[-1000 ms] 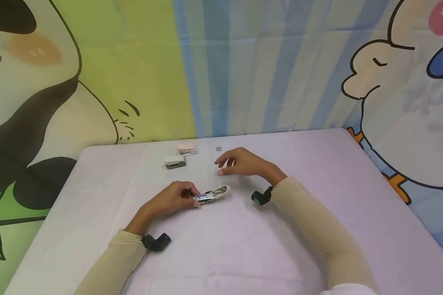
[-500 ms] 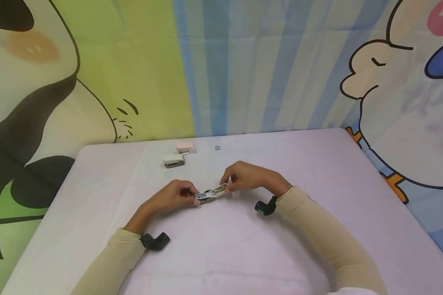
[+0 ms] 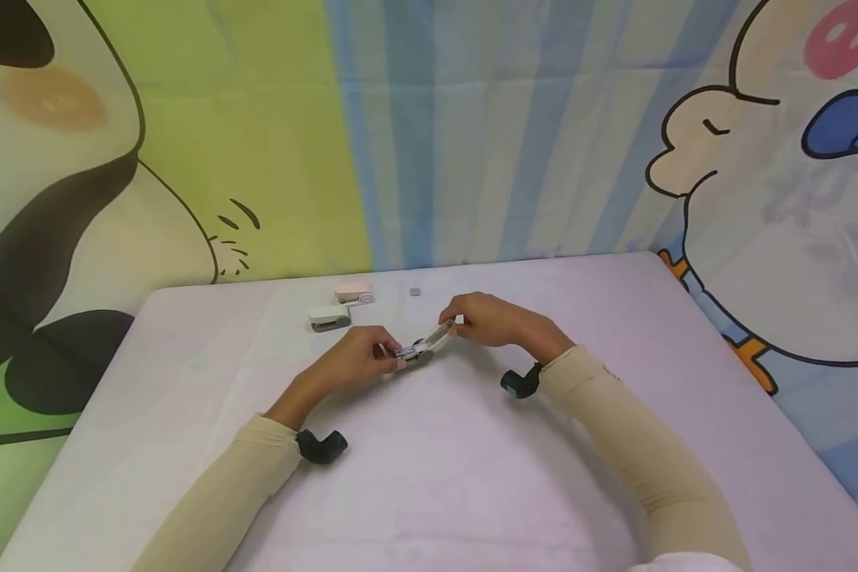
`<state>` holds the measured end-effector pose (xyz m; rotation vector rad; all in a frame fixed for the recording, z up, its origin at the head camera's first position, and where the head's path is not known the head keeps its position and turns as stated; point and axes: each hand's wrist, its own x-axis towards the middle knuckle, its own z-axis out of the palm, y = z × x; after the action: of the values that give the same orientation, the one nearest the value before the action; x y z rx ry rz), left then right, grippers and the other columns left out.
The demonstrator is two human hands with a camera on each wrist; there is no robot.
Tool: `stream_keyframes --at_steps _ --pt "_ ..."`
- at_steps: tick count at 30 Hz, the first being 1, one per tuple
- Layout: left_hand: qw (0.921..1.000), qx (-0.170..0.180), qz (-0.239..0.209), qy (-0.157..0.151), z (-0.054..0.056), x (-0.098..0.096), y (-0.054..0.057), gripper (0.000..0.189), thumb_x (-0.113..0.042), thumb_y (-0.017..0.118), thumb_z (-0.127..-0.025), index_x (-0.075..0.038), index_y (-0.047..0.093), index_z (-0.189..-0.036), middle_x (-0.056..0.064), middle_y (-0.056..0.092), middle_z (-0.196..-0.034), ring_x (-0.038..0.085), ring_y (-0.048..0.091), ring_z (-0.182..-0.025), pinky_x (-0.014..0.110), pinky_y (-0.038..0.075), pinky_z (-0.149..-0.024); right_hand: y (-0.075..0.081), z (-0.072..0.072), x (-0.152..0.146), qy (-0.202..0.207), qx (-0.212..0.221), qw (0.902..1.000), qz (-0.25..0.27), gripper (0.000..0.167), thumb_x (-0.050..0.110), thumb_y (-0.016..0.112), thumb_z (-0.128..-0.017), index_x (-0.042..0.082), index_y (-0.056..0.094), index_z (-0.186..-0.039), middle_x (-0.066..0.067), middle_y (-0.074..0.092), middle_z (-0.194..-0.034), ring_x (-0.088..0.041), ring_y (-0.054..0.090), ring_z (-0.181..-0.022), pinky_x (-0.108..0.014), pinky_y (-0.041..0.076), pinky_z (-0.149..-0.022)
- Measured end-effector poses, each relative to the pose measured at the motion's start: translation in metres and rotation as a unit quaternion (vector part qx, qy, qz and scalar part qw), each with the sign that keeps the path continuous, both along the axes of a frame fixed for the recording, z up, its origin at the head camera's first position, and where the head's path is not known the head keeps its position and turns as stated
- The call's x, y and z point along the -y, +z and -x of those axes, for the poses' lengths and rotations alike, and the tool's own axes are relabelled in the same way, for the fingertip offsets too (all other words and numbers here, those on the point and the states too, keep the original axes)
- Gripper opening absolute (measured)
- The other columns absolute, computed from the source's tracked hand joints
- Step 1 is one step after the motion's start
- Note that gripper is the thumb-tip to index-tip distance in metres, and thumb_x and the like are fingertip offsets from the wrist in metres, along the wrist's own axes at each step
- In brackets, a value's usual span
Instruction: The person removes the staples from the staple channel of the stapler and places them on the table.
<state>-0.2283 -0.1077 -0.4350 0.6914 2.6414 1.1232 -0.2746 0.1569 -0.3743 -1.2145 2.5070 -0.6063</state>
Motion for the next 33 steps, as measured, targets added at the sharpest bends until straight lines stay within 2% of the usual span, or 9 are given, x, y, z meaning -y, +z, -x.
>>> stream_keyframes --at_steps 3,7,12,17,22,28,33 --pt "0.9998 -0.006 0.018 0.006 0.014 -0.019 0.005 0.018 -0.02 0.072 -0.089 -0.008 0.073 -0.102 -0.003 0.065 -0.091 0.011 0.059 -0.076 0.028 0.048 -0.064 0.005 0.006 -0.015 -0.026 -0.022 0.9994 -0.002 0.026 0.003 0.063 -0.094 -0.001 0.065 -0.12 -0.011 0.063 -0.112 -0.016 0.054 -0.073 -0.033 0.047 -0.068" --pt "0.999 -0.027 0.033 0.017 0.033 -0.043 0.006 0.021 -0.021 0.07 -0.091 -0.006 0.074 -0.106 0.0 0.067 -0.099 0.014 0.06 -0.091 0.031 0.048 -0.076 0.013 0.014 -0.03 -0.061 -0.056 0.9965 -0.014 0.027 0.001 0.063 -0.094 -0.001 0.065 -0.12 -0.015 0.062 -0.114 -0.02 0.058 -0.079 -0.037 0.048 -0.071" --pt "0.9981 -0.048 0.023 0.03 0.058 -0.072 -0.002 0.023 -0.022 0.069 -0.092 -0.006 0.074 -0.108 0.003 0.068 -0.106 0.016 0.059 -0.1 0.033 0.046 -0.084 0.021 0.024 -0.045 -0.09 -0.083 0.9919 -0.035 0.027 0.0 0.06 -0.095 -0.003 0.063 -0.122 -0.018 0.061 -0.112 -0.027 0.062 -0.092 -0.042 0.05 -0.077" --pt "0.9959 -0.053 0.014 0.072 0.077 -0.094 -0.008 0.024 -0.02 0.069 -0.092 -0.008 0.074 -0.112 0.003 0.067 -0.11 0.015 0.058 -0.102 0.032 0.046 -0.085 0.025 0.035 -0.054 -0.112 -0.094 0.9882 -0.046 0.028 -0.001 0.058 -0.096 -0.004 0.061 -0.123 -0.019 0.058 -0.112 -0.027 0.061 -0.087 -0.042 0.05 -0.073" --pt "0.9893 -0.03 0.029 0.139 0.086 -0.111 -0.011 0.025 -0.021 0.067 -0.094 -0.012 0.073 -0.116 0.002 0.067 -0.114 0.013 0.058 -0.095 0.031 0.047 -0.073 0.017 0.046 -0.058 -0.127 -0.103 0.986 -0.034 0.028 0.0 0.058 -0.096 -0.004 0.061 -0.123 -0.022 0.057 -0.115 -0.031 0.061 -0.09 -0.044 0.049 -0.075" --pt "0.9808 -0.033 0.044 0.187 0.088 -0.121 -0.014 0.025 -0.021 0.065 -0.095 -0.013 0.072 -0.118 0.003 0.063 -0.114 0.014 0.057 -0.097 0.031 0.047 -0.071 0.004 0.061 -0.062 -0.151 -0.097 0.9834 -0.026 0.027 -0.001 0.059 -0.096 -0.003 0.062 -0.123 -0.021 0.057 -0.116 -0.035 0.058 -0.099 -0.048 0.047 -0.081" --pt "0.9729 -0.032 0.039 0.226 0.091 -0.129 -0.017 0.025 -0.022 0.067 -0.094 -0.014 0.072 -0.117 0.001 0.065 -0.114 0.012 0.059 -0.095 0.028 0.047 -0.066 -0.009 0.07 -0.069 -0.178 -0.055 0.9822 -0.026 0.029 0.001 0.056 -0.097 -0.004 0.061 -0.125 -0.024 0.058 -0.121 -0.038 0.056 -0.108 -0.051 0.045 -0.086"
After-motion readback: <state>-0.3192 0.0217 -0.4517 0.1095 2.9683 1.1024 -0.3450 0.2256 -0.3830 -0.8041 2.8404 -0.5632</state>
